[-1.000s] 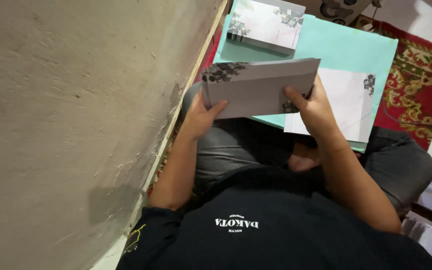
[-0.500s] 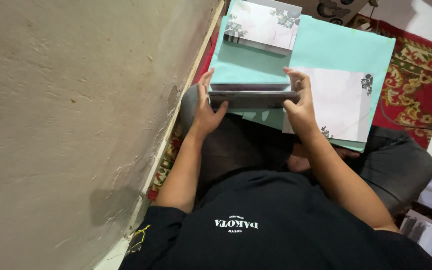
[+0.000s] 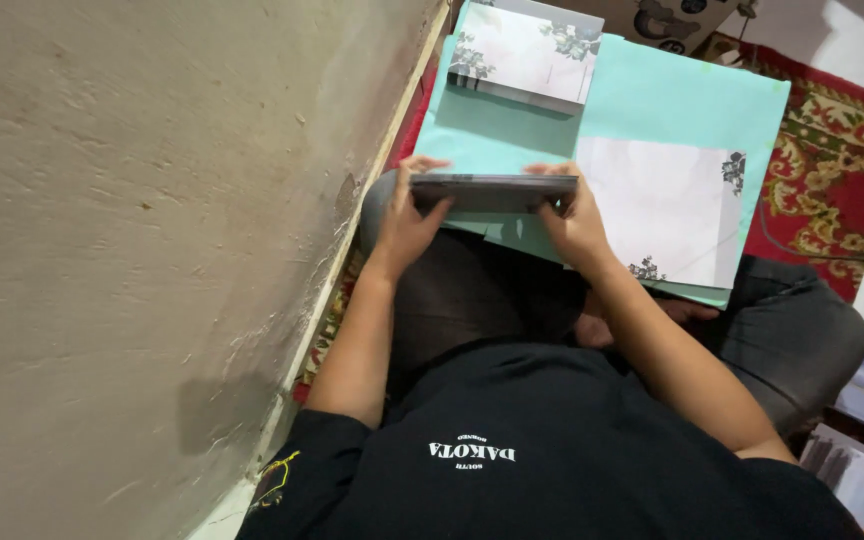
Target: Folding printed paper sheets into booklets and stacking them on a flat surface.
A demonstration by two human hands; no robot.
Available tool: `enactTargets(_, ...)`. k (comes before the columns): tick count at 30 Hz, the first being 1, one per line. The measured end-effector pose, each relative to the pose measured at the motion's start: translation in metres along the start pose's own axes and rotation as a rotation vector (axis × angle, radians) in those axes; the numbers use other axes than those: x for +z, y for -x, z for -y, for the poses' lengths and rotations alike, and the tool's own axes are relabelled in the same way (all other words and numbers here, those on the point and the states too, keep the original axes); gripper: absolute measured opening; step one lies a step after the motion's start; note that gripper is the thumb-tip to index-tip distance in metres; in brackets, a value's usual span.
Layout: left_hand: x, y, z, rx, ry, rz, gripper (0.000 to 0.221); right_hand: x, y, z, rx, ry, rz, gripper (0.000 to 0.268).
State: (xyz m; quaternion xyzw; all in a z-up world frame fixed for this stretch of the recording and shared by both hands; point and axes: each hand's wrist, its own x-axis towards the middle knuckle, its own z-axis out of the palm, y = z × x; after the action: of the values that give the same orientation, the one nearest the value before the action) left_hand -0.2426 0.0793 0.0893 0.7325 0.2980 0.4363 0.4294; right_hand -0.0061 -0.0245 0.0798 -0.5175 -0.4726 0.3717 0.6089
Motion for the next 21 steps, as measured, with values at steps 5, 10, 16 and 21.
enactTargets(5, 0.002, 0.001, -0.003, -0.010, -0.049, -0.030, 0.026, -0.005, -0.006, 0.009, -0.070, 0.074, 0.045, 0.021)
enactTargets(10, 0.007, 0.007, 0.011, -0.015, -0.206, -0.028, 0.038, -0.010, -0.006, -0.012, -0.008, 0.109, 0.084, 0.023)
enactTargets(16, 0.003, 0.016, 0.043, -0.081, -0.173, -0.057, 0.034, -0.021, -0.004, -0.004, -0.028, 0.329, 0.078, 0.022)
enactTargets(21, 0.004, 0.006, 0.012, -0.237, -0.081, -0.027, 0.059, -0.001, -0.007, 0.052, 0.200, -0.034, -0.032, 0.037)
